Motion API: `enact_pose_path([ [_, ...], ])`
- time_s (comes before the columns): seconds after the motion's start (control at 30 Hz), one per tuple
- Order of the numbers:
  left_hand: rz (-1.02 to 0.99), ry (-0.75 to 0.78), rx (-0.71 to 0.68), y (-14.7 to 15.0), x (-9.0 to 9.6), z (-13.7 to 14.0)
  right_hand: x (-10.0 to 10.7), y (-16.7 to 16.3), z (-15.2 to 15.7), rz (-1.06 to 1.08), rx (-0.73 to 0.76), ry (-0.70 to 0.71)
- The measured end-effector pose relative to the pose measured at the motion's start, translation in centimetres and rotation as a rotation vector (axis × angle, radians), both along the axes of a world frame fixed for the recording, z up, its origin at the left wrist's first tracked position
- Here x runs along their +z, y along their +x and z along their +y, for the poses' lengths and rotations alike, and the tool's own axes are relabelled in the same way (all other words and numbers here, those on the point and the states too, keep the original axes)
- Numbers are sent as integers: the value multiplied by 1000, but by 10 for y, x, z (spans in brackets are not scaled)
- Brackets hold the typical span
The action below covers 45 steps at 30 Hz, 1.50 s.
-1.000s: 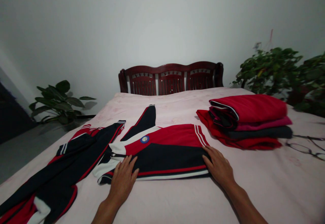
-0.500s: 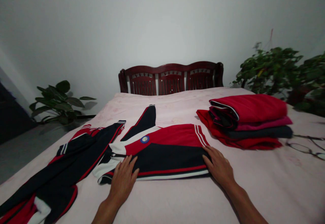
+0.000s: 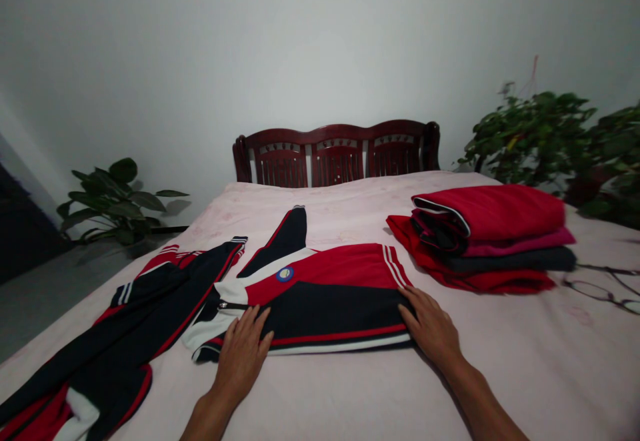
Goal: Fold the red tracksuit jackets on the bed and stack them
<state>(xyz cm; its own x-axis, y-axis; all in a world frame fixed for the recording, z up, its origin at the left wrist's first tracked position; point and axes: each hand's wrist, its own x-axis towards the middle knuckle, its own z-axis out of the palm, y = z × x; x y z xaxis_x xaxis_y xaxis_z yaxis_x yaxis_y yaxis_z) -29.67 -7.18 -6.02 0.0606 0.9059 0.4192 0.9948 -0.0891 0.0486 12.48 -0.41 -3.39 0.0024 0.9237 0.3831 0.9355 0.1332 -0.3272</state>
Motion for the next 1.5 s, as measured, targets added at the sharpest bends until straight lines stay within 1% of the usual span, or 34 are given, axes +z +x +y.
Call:
enact_pose_path([
  [0.27, 19, 29, -11, -2, -3, 1, -5, 2, 2, 5, 7, 35],
  [0.53, 42, 20, -5, -2, -3, 0, -4, 1, 2, 1, -18, -5],
  [0.8, 24, -1, 6, 0, 0, 1, -4, 1, 1, 0, -5, 2],
  [1.5, 10, 10, -4, 0, -1, 1, -4, 1, 1, 9, -8, -5],
])
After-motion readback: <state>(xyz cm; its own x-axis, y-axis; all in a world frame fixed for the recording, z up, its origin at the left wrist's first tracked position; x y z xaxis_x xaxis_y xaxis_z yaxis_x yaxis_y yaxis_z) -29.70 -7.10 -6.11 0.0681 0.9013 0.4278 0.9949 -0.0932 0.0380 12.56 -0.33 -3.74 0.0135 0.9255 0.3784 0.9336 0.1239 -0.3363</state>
